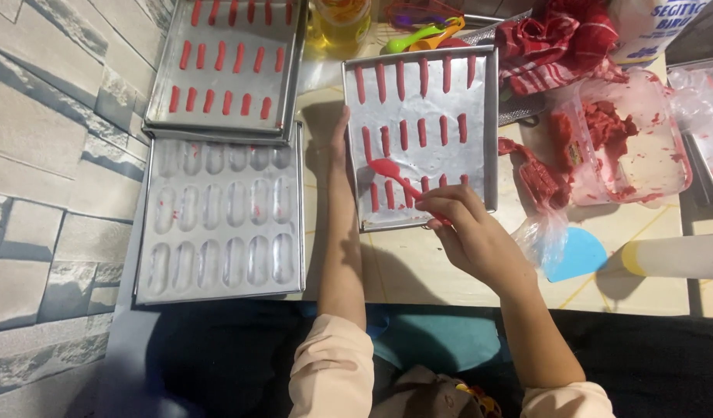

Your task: Spreading and leveling red batter into rectangular slots on a metal baking tray using a small spatula.

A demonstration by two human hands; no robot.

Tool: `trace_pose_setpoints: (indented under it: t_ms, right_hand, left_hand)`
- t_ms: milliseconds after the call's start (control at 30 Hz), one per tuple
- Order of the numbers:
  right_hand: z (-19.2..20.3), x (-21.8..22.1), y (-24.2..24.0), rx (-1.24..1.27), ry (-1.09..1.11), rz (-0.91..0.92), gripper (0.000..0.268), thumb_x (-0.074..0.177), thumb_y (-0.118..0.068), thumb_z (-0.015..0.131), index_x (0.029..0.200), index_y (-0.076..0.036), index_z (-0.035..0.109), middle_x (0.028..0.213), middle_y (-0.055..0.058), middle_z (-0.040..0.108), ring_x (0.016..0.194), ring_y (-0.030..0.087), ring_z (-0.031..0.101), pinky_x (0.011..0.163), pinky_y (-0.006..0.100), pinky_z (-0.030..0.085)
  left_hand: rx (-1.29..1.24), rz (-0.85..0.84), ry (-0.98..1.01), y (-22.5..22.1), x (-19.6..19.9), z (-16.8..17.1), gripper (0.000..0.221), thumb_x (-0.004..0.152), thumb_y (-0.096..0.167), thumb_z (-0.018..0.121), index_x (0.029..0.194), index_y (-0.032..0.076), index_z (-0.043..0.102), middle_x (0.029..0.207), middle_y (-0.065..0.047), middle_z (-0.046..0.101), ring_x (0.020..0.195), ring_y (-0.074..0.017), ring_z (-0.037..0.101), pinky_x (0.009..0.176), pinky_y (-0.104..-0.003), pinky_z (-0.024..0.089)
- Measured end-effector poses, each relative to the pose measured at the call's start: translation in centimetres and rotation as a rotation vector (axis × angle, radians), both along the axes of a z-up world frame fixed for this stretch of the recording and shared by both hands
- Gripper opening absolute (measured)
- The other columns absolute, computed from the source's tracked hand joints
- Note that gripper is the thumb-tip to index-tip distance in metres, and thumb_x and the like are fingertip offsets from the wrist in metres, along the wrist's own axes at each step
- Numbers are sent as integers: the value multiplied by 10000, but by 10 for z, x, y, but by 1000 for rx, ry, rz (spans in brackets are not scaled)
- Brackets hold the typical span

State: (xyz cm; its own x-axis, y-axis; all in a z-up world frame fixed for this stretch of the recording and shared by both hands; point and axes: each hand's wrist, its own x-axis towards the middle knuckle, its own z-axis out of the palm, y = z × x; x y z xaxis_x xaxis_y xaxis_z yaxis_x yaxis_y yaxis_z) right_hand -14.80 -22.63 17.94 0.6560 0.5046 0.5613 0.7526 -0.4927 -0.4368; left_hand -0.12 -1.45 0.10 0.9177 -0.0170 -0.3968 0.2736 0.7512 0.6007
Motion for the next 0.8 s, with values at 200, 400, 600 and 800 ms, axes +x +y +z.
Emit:
trace_pose_setpoints:
  t_ms: [200, 400, 600, 800]
  right_hand:
    - [-10, -6, 0, 8, 31, 15, 225, 1047, -190, 536, 1127, -26, 667, 1029, 106, 666, 916, 307, 712, 802, 369, 589]
    - [-10, -7, 3, 11, 10, 12, 230, 1053, -193, 530, 1111, -12, 660, 1019, 124, 668, 904, 322, 700, 797, 376, 586]
    - [-14, -14, -3, 20, 0, -14, 213, 1042, -180, 542, 1116, -26, 669, 1046, 97, 680, 933, 297, 699, 806, 359, 588]
    - [-21, -19, -8, -14, 55, -24, 189, 1025, -193, 566, 1120, -56, 656, 1042, 103, 672, 949, 289, 705, 809, 351, 597]
  left_hand:
    - [-30, 26, -10, -13, 16, -13, 482, 891, 529, 742, 1185, 150, 691, 1133, -87, 743, 1065, -192, 707, 1058, -377, 493]
    - [-81, 85, -28, -12, 33, -40, 470, 893, 486, 765, 1200, 134, 709, 1164, -102, 738, 1081, -194, 708, 1062, -383, 500]
    - [-1, 90, -81, -18, 10, -2, 519, 932, 468, 737, 1305, 115, 661, 1283, -98, 686, 1212, -172, 642, 1140, -375, 415]
    - [-176, 96, -133, -8, 43, -58, 365, 934, 397, 758, 1153, 104, 743, 1151, -130, 758, 1041, -201, 739, 1021, -365, 527]
